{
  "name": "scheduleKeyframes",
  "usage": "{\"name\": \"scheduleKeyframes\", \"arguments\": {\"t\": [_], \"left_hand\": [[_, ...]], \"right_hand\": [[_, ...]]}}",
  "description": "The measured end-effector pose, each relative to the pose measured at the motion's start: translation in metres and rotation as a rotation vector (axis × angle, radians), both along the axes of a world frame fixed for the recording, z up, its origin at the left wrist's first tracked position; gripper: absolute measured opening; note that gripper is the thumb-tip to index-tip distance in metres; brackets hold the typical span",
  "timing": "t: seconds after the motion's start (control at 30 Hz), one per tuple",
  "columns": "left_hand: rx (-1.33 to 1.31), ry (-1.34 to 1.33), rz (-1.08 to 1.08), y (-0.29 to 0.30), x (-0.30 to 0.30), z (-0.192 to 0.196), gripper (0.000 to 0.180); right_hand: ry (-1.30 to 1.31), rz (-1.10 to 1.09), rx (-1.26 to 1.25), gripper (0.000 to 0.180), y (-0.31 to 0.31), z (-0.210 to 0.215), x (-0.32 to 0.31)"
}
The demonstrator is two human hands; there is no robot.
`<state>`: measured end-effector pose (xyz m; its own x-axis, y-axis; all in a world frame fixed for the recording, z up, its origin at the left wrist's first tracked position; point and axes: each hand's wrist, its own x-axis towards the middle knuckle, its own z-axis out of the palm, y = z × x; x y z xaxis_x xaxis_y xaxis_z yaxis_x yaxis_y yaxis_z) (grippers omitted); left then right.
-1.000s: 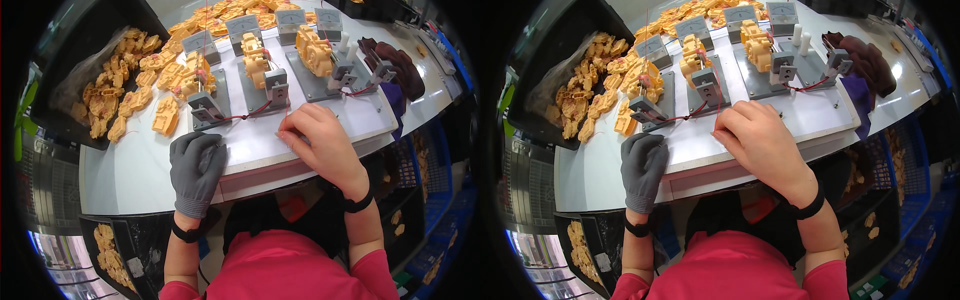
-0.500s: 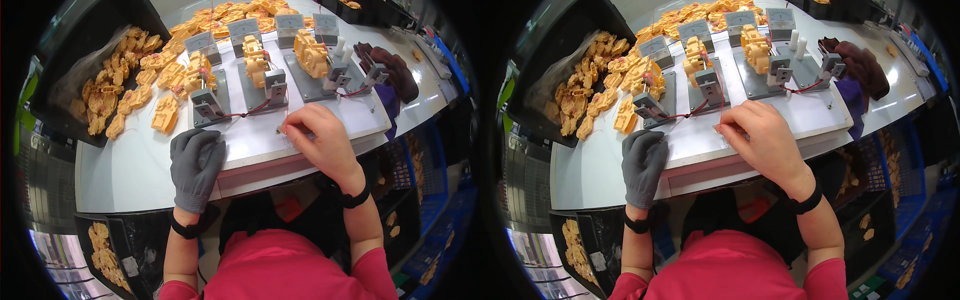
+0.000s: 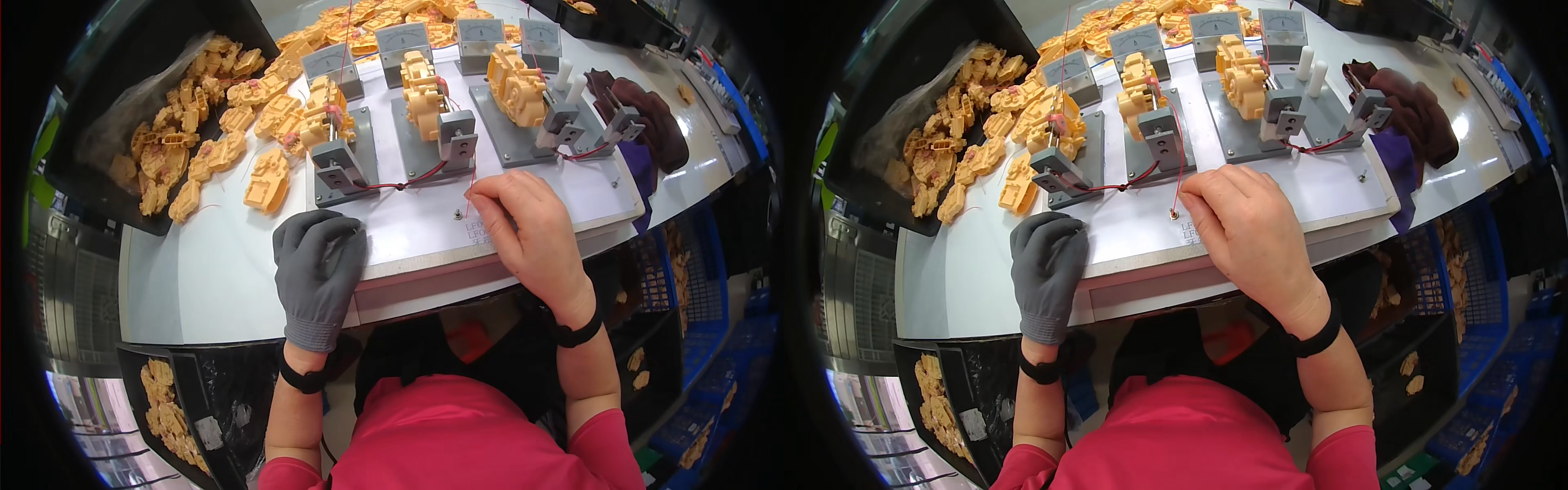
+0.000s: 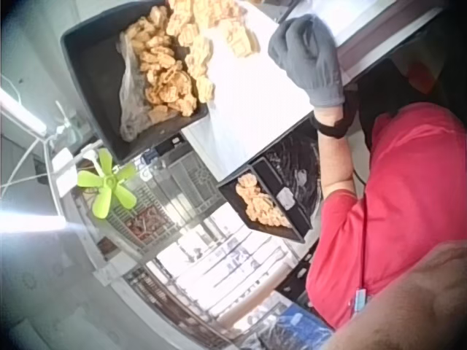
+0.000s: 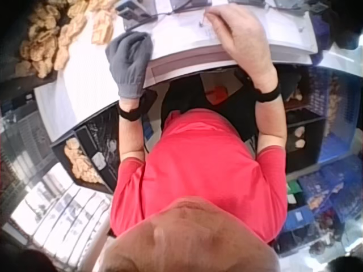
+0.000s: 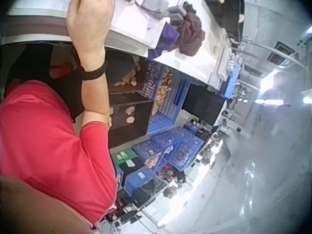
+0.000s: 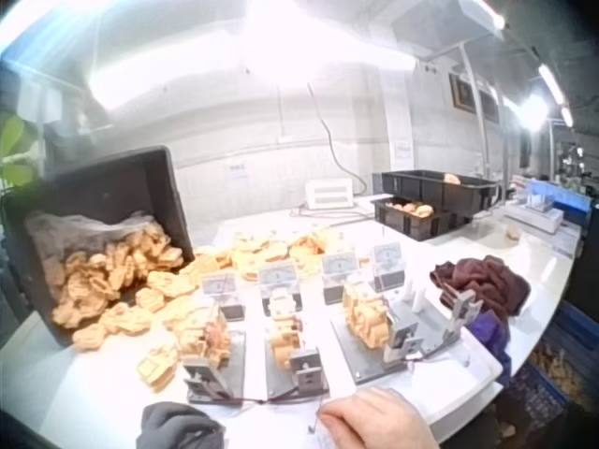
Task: The person picks up yellow plastic components from a bin and places them into a testing jig on a white table. They manipulate the parts within the jig, which is connected to wires and meters, and then remove them to place them back into the bin. The person repeats this process for multiple components throughout the video.
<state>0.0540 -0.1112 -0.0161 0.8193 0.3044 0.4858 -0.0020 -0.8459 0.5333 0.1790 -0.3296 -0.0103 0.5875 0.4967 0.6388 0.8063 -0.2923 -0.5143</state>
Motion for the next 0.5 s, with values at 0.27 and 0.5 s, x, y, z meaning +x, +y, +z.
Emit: {"name": "scheduleKeyframes", "arguments": {"t": [0.27, 0.5], "left_hand": [[0.037, 0.006, -0.069, 0.0044, 0.0004, 0.0016, 0.012], [-0.009, 0.001, -0.061, 0.0040, 0.0005, -0.0005, 0.013]], "right_hand": [[-0.019, -0.017, -0.017, 0.007, -0.0001, -0.0004, 0.0000], [-0.027, -0.032, -0.017, 0.007, 0.0017, -0.0021, -0.0013]]}}
